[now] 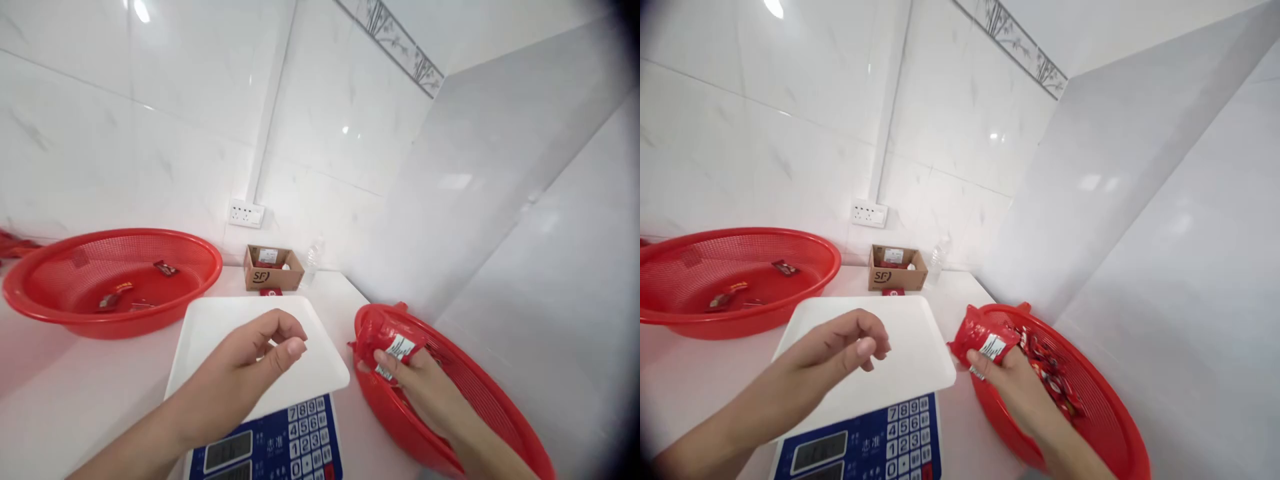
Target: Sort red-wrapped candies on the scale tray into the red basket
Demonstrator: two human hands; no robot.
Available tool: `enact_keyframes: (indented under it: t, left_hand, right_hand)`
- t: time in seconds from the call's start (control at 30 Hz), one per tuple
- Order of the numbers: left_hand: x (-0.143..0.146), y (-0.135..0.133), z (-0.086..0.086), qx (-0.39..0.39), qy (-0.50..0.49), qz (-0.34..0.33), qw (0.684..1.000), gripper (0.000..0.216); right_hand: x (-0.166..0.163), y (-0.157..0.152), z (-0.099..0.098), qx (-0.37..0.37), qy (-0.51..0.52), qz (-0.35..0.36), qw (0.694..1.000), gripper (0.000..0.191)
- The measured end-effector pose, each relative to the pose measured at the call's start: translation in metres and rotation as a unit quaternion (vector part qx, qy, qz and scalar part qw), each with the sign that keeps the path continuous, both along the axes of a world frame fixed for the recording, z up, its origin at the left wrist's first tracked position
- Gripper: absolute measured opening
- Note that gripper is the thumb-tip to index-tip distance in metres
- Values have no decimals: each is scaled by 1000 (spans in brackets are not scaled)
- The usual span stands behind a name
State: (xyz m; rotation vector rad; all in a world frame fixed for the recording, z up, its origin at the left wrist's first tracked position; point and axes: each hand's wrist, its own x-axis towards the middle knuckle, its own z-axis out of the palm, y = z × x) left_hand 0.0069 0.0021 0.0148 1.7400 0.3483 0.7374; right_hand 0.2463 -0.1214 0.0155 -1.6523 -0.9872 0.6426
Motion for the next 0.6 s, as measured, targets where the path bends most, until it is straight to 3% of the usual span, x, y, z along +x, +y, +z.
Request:
enact_keyframes:
  t: [0.1,0.2,0.4,0.6]
  left_hand:
    - [5,-2,2,35,12,38,999,26]
    - [6,-2,4,35,-15,33,999,30]
    - [4,3,3,-24,-78,87,993,32]
    - [7,10,-1,-17,-90,128,988,34]
  right_hand:
    - [-35,23,-3,82,34,135,987,49]
    - [-63,43,-2,89,59,221,969,57]
    - [-88,69,2,101,24,244,964,63]
    - [-89,77,6,148,-61,220,962,57]
